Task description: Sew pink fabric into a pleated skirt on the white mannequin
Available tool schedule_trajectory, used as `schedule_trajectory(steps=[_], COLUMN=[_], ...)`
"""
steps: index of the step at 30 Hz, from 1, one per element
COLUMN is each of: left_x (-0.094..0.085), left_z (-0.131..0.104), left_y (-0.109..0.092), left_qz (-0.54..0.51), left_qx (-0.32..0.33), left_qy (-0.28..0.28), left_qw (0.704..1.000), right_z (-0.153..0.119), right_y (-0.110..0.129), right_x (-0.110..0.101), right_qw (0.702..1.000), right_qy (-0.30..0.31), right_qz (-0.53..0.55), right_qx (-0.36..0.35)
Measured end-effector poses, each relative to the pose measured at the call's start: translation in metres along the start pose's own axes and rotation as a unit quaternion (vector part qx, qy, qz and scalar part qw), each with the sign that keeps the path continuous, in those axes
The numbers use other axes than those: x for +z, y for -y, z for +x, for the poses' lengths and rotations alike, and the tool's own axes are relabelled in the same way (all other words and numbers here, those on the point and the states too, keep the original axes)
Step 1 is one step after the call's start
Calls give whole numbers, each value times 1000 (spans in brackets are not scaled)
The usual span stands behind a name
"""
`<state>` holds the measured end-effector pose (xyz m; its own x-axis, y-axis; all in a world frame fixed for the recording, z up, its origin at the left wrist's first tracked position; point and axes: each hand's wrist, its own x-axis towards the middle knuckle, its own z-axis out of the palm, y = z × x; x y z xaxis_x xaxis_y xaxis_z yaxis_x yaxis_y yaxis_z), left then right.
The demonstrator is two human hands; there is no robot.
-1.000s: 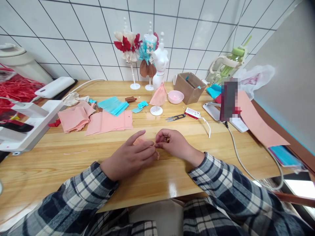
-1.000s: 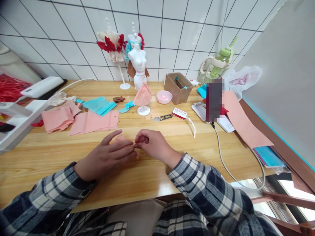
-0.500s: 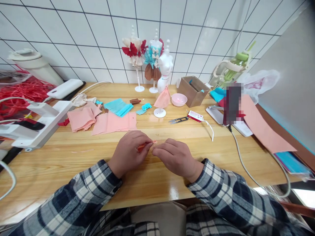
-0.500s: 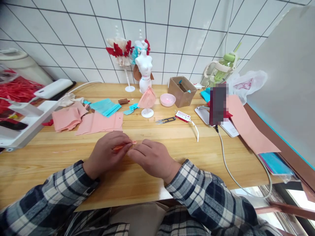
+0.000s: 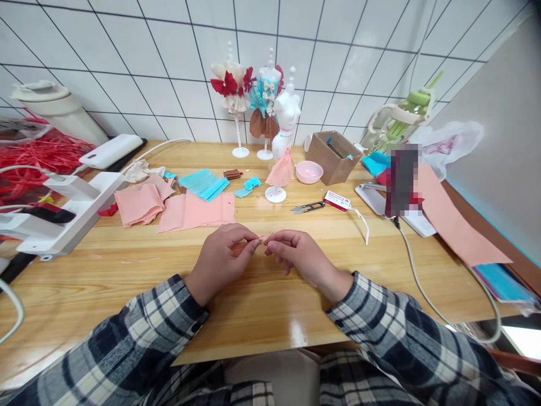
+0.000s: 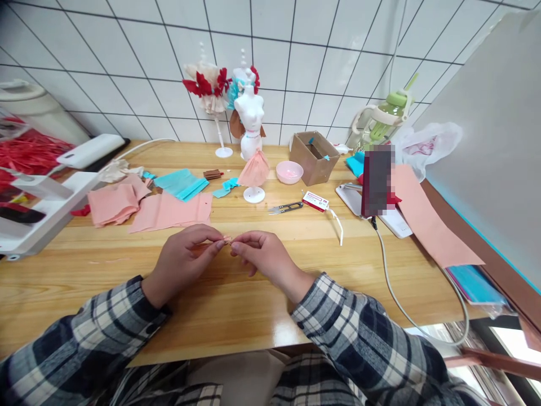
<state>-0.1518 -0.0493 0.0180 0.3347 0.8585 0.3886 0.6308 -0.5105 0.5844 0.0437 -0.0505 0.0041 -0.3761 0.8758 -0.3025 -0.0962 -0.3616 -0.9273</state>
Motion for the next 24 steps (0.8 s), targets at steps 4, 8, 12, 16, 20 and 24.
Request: schedule_trajectory(steps=[4, 8, 12, 16, 20, 24], left_x=[1, 3, 2, -2, -8, -8], left_z=[0, 1, 0, -3, -2, -2], left_y=[-1, -2, -1, 3, 4, 3], left_qz=[-23, -97, -55, -4, 36, 68], left_qx=[-23, -49, 16, 182, 255, 259], left_qy=[6, 39, 42, 84, 160, 207], left_qw=[999, 993, 997, 980, 953, 941], right_z=[1, 2, 2, 1, 0, 0], right_y=[-5, -6, 3, 12, 11, 6], right_x=[3, 2, -6, -16, -21, -20], right_qw=[1000, 1000, 998, 984, 967, 960], right_qy=[-2, 14, 49, 145, 198, 124], right_qz=[2, 16, -15, -64, -142, -249], right_qx=[2, 13, 31, 86, 69, -26])
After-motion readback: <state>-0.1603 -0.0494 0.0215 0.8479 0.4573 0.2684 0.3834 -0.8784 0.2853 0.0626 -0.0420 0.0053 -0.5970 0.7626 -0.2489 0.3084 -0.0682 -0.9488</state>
